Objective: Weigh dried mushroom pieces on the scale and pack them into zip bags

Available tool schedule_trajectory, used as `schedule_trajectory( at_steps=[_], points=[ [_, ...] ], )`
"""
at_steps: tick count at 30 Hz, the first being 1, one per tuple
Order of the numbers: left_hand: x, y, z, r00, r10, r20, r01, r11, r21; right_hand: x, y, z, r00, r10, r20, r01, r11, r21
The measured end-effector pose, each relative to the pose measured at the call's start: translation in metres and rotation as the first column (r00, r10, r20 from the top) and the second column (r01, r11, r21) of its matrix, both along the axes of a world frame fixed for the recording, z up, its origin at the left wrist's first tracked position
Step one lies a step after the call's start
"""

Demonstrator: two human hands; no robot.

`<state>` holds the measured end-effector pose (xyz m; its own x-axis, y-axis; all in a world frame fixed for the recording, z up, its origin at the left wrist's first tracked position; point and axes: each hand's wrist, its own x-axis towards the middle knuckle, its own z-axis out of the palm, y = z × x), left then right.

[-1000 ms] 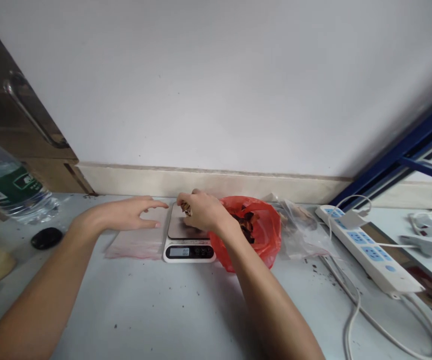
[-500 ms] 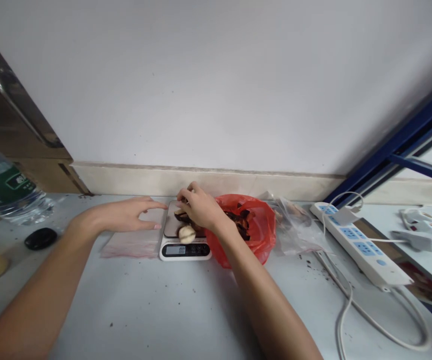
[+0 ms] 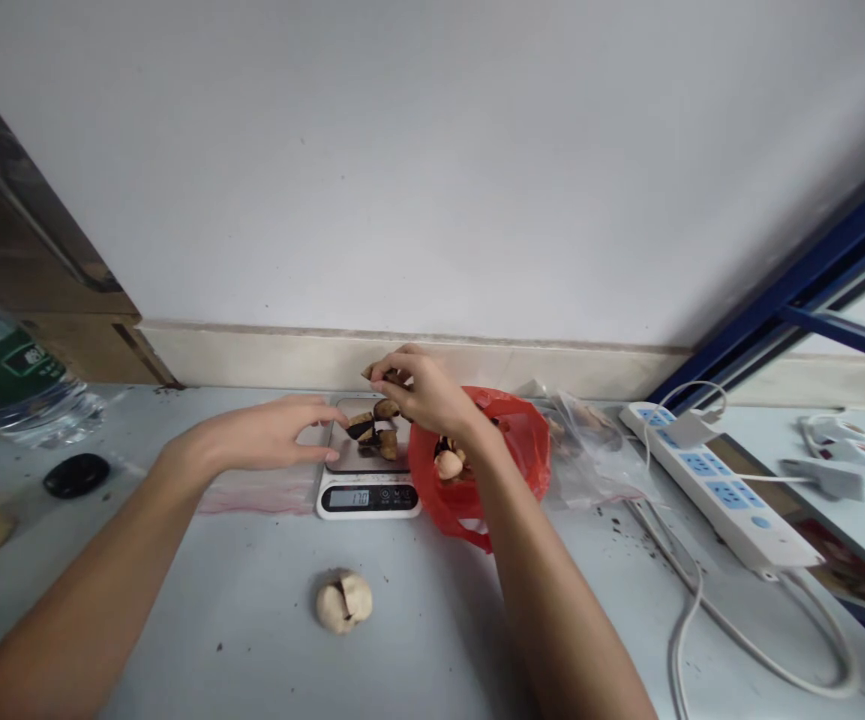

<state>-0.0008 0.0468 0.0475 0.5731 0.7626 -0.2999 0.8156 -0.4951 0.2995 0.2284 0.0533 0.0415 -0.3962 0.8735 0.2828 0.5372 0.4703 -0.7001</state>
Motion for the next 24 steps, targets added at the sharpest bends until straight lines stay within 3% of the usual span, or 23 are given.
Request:
schedule_trajectory(
  at_steps=[3, 5, 7, 11, 15, 19, 24],
  points=[
    [0.005, -0.002, 0.003, 1.0, -0.012, 0.012, 0.013, 1.0, -0.021, 0.024, -0.01, 0.022, 0.99, 0.097, 0.102, -0.089, 0.992, -0.087],
    [0.009, -0.005, 0.007, 0.999, -0.038, 0.025, 0.039, 0.999, -0.024, 0.04, -0.019, 0.035, 0.979, 0.111, 0.17, -0.084, 0.984, -0.157],
    [0.012, -0.009, 0.011, 0.997, -0.06, 0.045, 0.062, 0.998, -0.032, 0.053, -0.027, 0.043, 0.964, 0.093, 0.251, -0.018, 0.958, -0.286],
    [0.017, -0.014, 0.015, 0.989, -0.113, 0.091, 0.117, 0.992, -0.037, 0.067, -0.036, 0.05, 0.917, 0.058, 0.395, 0.164, 0.847, -0.505],
    [0.021, -0.015, 0.016, 0.986, -0.133, 0.1, 0.136, 0.991, -0.016, 0.069, -0.032, 0.043, 0.842, 0.014, 0.54, 0.287, 0.835, -0.47],
    [0.025, -0.02, 0.02, 0.987, -0.135, 0.088, 0.137, 0.99, -0.019, 0.068, -0.025, 0.035, 0.812, 0.039, 0.582, 0.266, 0.864, -0.428],
    [0.036, -0.038, 0.022, 0.988, -0.142, -0.061, 0.132, 0.981, -0.145, 0.066, -0.021, 0.031, 0.808, 0.034, 0.588, 0.299, 0.837, -0.459]
  ],
)
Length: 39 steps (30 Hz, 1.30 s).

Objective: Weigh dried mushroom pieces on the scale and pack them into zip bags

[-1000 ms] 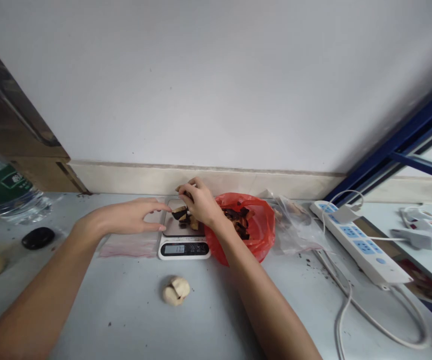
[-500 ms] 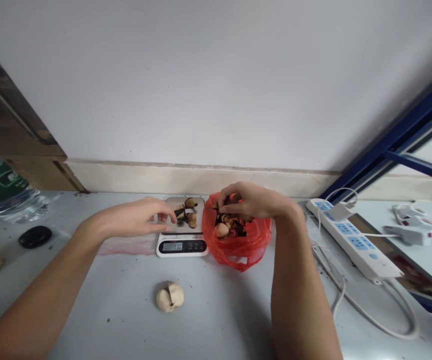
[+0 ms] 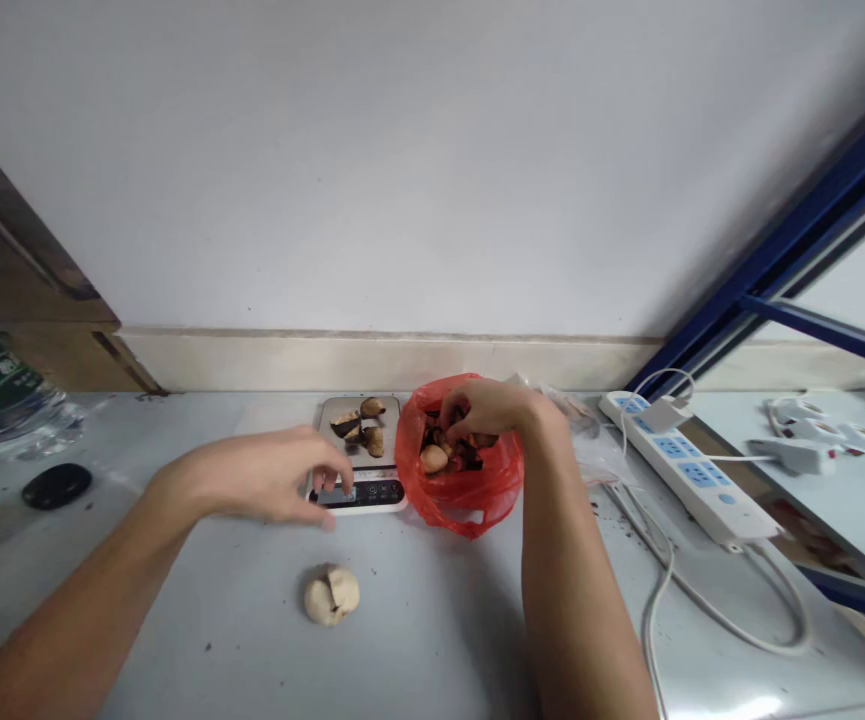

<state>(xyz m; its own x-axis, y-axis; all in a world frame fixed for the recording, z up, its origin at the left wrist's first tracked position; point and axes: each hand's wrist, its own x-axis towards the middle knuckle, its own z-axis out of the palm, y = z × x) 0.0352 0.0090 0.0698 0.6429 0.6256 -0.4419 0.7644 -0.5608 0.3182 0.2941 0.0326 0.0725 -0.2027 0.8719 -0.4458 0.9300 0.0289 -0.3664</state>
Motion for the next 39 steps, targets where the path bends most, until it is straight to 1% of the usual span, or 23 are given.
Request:
schedule_trajectory(
  at_steps=[3, 6, 8, 11, 14, 16, 17, 18, 20, 22, 24, 26, 28, 29, 31, 34, 36, 37, 39],
  points=[
    [0.018, -0.019, -0.003, 0.984, -0.046, -0.171, 0.033, 0.996, -0.078, -0.001, 0.002, 0.0, 0.998, -0.057, 0.033, 0.054, 0.995, 0.085],
    [0.038, -0.038, -0.008, 0.947, -0.104, -0.304, 0.1, 0.995, -0.028, 0.001, 0.002, 0.0, 0.999, -0.02, 0.032, 0.012, 0.974, 0.227],
    [0.046, -0.046, -0.013, 0.933, -0.146, -0.328, 0.154, 0.988, -0.002, 0.002, 0.002, 0.0, 0.999, 0.008, 0.038, -0.019, 0.957, 0.288],
    [0.047, -0.046, -0.018, 0.936, -0.18, -0.303, 0.201, 0.979, 0.039, 0.004, 0.001, 0.0, 0.999, 0.012, 0.049, -0.026, 0.955, 0.294],
    [0.036, -0.033, -0.019, 0.967, -0.173, -0.186, 0.179, 0.984, 0.012, 0.006, 0.001, 0.0, 0.999, 0.005, 0.047, -0.017, 0.964, 0.265],
    [0.026, -0.019, -0.016, 0.984, -0.173, -0.035, 0.172, 0.985, -0.031, 0.006, 0.0, 0.001, 0.998, 0.007, 0.064, -0.022, 0.969, 0.246],
    [0.02, -0.012, -0.013, 0.981, -0.188, 0.052, 0.19, 0.981, -0.041, 0.006, -0.001, 0.002, 0.997, 0.013, 0.073, -0.03, 0.971, 0.238],
    [0.015, -0.004, -0.01, 0.973, -0.167, 0.159, 0.17, 0.985, -0.002, 0.005, -0.002, 0.004, 0.997, 0.024, 0.073, -0.041, 0.971, 0.236],
    [0.006, 0.007, -0.005, 0.938, -0.084, 0.337, 0.06, 0.995, 0.081, 0.002, -0.006, 0.01, 0.998, 0.056, 0.009, -0.057, 0.962, 0.266],
    [0.0, 0.015, -0.002, 0.881, 0.004, 0.474, -0.08, 0.987, 0.139, -0.003, -0.011, 0.016, 0.984, 0.112, -0.142, -0.062, 0.945, 0.32],
    [-0.002, 0.017, -0.001, 0.824, 0.075, 0.562, -0.195, 0.968, 0.157, -0.01, -0.014, 0.02, 0.931, 0.193, -0.311, -0.077, 0.934, 0.348],
    [0.0, 0.017, -0.001, 0.777, 0.128, 0.616, -0.267, 0.953, 0.14, -0.019, -0.016, 0.02, 0.857, 0.257, -0.447, -0.108, 0.937, 0.331],
    [0.003, 0.015, -0.003, 0.741, 0.16, 0.652, -0.287, 0.954, 0.092, -0.028, -0.014, 0.017, 0.794, 0.286, -0.536, -0.136, 0.943, 0.303],
    [0.005, 0.015, -0.005, 0.723, 0.169, 0.67, -0.284, 0.957, 0.065, -0.032, -0.012, 0.015, 0.778, 0.292, -0.557, -0.144, 0.945, 0.294],
    [0.008, 0.014, -0.006, 0.684, 0.179, 0.708, -0.279, 0.96, 0.027, -0.038, -0.009, 0.01, 0.77, 0.298, -0.565, -0.152, 0.945, 0.29],
    [0.009, 0.014, -0.007, 0.62, 0.199, 0.758, -0.329, 0.944, 0.022, -0.038, -0.007, 0.009, 0.766, 0.294, -0.572, -0.139, 0.944, 0.3],
    [0.008, 0.015, -0.007, 0.607, 0.205, 0.768, -0.361, 0.932, 0.036, -0.03, -0.011, 0.014, 0.787, 0.263, -0.558, -0.105, 0.948, 0.299],
    [0.007, 0.015, -0.007, 0.616, 0.201, 0.762, -0.362, 0.931, 0.047, -0.024, -0.015, 0.017, 0.825, 0.23, -0.516, -0.084, 0.953, 0.291],
    [0.004, 0.016, -0.007, 0.664, 0.172, 0.727, -0.336, 0.938, 0.084, -0.011, -0.022, 0.025, 0.936, 0.11, -0.334, -0.019, 0.964, 0.264]
  ],
)
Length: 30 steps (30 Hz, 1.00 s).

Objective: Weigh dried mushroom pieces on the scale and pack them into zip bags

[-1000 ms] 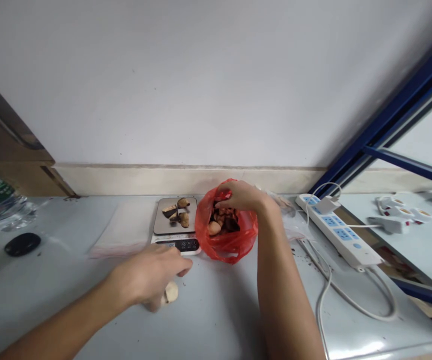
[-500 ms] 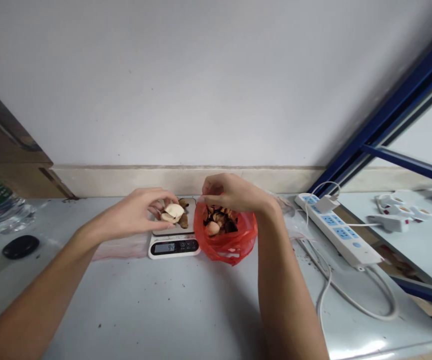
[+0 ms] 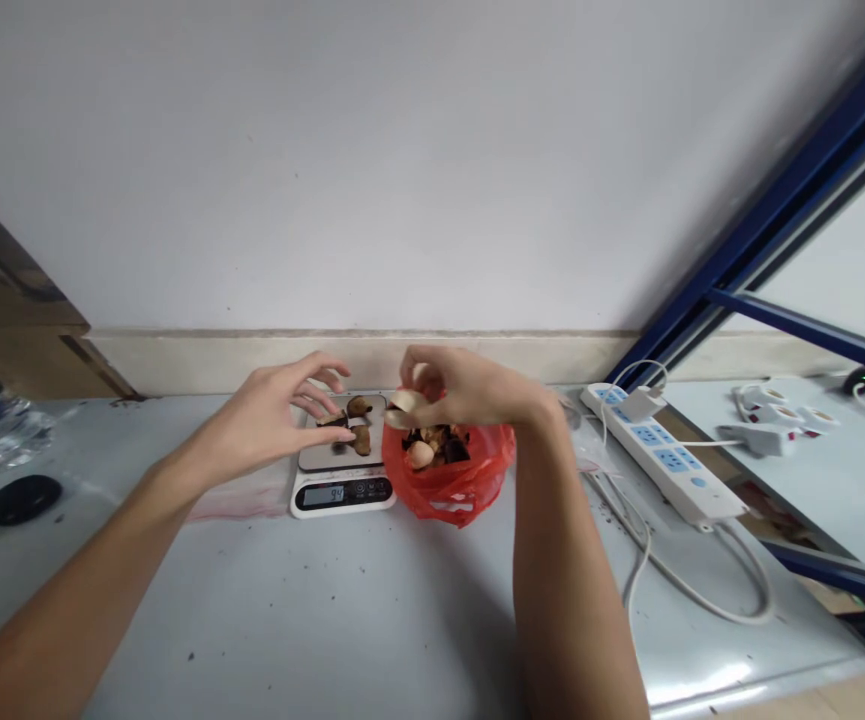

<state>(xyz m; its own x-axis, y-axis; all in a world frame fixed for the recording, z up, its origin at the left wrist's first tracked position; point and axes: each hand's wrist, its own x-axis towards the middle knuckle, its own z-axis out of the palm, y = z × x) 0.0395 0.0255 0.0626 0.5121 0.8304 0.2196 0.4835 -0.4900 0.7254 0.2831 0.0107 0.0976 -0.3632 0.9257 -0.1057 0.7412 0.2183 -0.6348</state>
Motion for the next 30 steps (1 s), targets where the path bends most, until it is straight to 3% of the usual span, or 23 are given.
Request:
schedule_trajectory(
  at_steps=[3, 6, 10, 13, 19, 22, 26, 30],
  points=[
    [-0.003, 0.001, -0.001, 0.995, -0.039, -0.097, 0.042, 0.998, 0.035, 0.016, -0.006, 0.007, 0.92, -0.203, 0.337, 0.221, 0.975, -0.016],
    [-0.004, 0.001, 0.0, 0.988, -0.05, -0.146, 0.058, 0.997, 0.053, 0.018, -0.002, 0.004, 0.857, -0.222, 0.465, 0.275, 0.96, -0.047],
    [-0.006, -0.001, 0.005, 0.977, -0.058, -0.206, 0.071, 0.996, 0.056, 0.004, 0.013, -0.015, 0.862, -0.144, 0.486, 0.203, 0.977, -0.07],
    [-0.008, -0.003, 0.009, 0.97, -0.027, -0.242, 0.045, 0.997, 0.068, -0.005, 0.022, -0.033, 0.88, -0.151, 0.45, 0.236, 0.962, -0.139],
    [-0.009, -0.003, 0.01, 0.962, -0.029, -0.273, 0.051, 0.996, 0.071, 0.004, 0.029, -0.051, 0.907, -0.119, 0.404, 0.203, 0.964, -0.172],
    [-0.012, -0.002, 0.01, 0.963, -0.033, -0.267, 0.056, 0.995, 0.08, 0.016, 0.029, -0.044, 0.914, -0.107, 0.391, 0.163, 0.98, -0.114],
    [-0.022, 0.002, 0.015, 0.956, 0.002, -0.294, 0.022, 0.997, 0.079, 0.027, 0.02, -0.022, 0.917, -0.097, 0.387, 0.115, 0.993, -0.023],
    [-0.037, 0.008, 0.019, 0.9, 0.057, -0.433, -0.039, 0.998, 0.05, 0.012, 0.01, -0.007, 0.943, -0.099, 0.317, 0.085, 0.995, 0.058]
  ],
)
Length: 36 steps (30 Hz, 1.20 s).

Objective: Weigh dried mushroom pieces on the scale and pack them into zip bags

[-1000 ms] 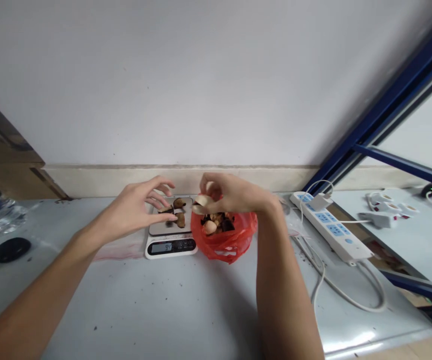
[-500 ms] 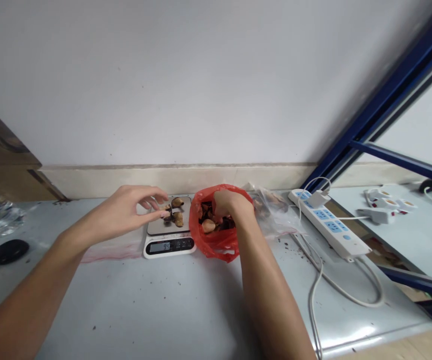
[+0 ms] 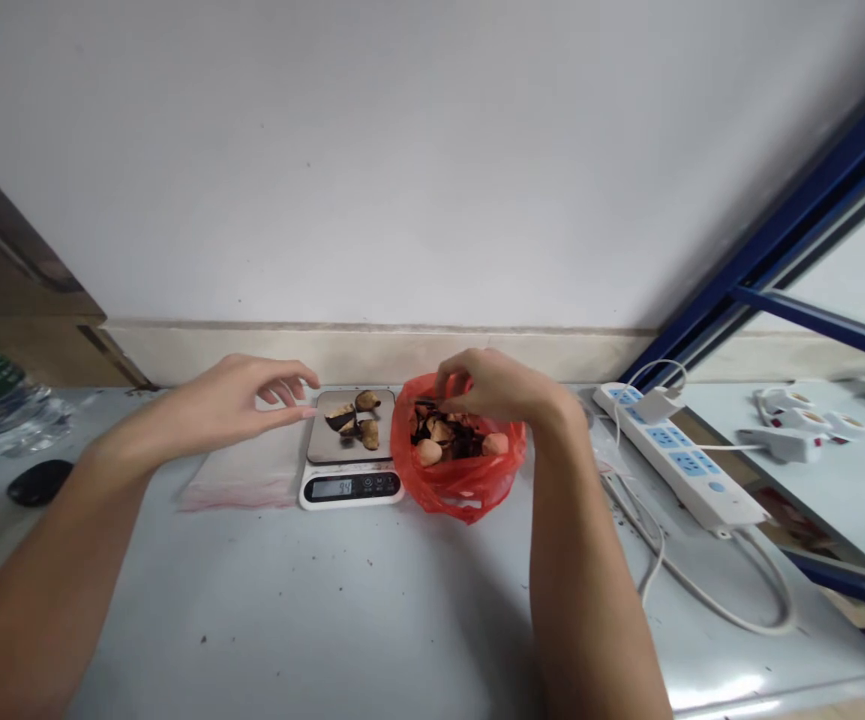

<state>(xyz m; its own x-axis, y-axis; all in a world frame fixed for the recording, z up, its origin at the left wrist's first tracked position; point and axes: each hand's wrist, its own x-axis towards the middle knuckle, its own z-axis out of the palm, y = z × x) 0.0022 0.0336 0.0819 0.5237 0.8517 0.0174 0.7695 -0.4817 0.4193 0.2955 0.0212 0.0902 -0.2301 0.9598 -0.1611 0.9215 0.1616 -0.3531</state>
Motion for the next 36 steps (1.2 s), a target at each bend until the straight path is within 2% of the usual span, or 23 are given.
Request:
schedule_trajectory(
  at_steps=[3, 7, 12, 15, 17, 20, 23, 26, 31, 34, 36],
  points=[
    [-0.011, 0.005, -0.003, 0.982, 0.045, -0.184, -0.069, 0.99, -0.123, -0.026, 0.001, -0.003, 0.997, 0.029, -0.066, -0.025, 0.998, 0.058],
    [-0.018, 0.009, -0.017, 0.912, 0.05, -0.406, -0.164, 0.954, -0.251, -0.049, 0.007, -0.013, 0.99, 0.067, -0.126, -0.066, 0.998, 0.013],
    [-0.018, 0.013, -0.035, 0.909, 0.007, -0.418, -0.154, 0.936, -0.318, -0.047, 0.006, -0.014, 0.983, 0.093, -0.159, -0.083, 0.994, 0.065],
    [-0.022, 0.017, -0.029, 0.92, 0.011, -0.392, -0.155, 0.928, -0.339, -0.043, 0.004, -0.011, 0.975, 0.105, -0.193, -0.082, 0.989, 0.127],
    [-0.027, 0.016, -0.017, 0.937, 0.031, -0.347, -0.147, 0.938, -0.313, -0.045, 0.004, -0.011, 0.959, 0.123, -0.254, -0.075, 0.979, 0.191],
    [-0.031, 0.008, 0.005, 0.985, 0.096, -0.142, -0.116, 0.983, -0.142, -0.055, 0.002, -0.015, 0.902, 0.203, -0.381, -0.098, 0.956, 0.276],
    [-0.028, -0.002, 0.02, 0.987, 0.134, 0.085, -0.131, 0.991, -0.035, -0.072, -0.001, -0.021, 0.821, 0.321, -0.472, -0.228, 0.943, 0.243],
    [-0.019, -0.009, 0.022, 0.966, 0.141, 0.216, -0.146, 0.989, 0.009, -0.088, -0.004, -0.025, 0.783, 0.367, -0.502, -0.324, 0.93, 0.174],
    [-0.005, -0.015, 0.02, 0.929, 0.128, 0.348, -0.174, 0.979, 0.104, -0.1, -0.006, -0.027, 0.785, 0.366, -0.5, -0.301, 0.931, 0.208],
    [-0.003, -0.017, 0.021, 0.915, 0.125, 0.383, -0.19, 0.972, 0.137, -0.103, -0.005, -0.029, 0.751, 0.325, -0.575, -0.22, 0.944, 0.246],
    [-0.005, -0.017, 0.021, 0.905, 0.12, 0.409, -0.213, 0.958, 0.191, -0.105, -0.003, -0.031, 0.733, 0.236, -0.638, -0.088, 0.963, 0.255]
  ],
)
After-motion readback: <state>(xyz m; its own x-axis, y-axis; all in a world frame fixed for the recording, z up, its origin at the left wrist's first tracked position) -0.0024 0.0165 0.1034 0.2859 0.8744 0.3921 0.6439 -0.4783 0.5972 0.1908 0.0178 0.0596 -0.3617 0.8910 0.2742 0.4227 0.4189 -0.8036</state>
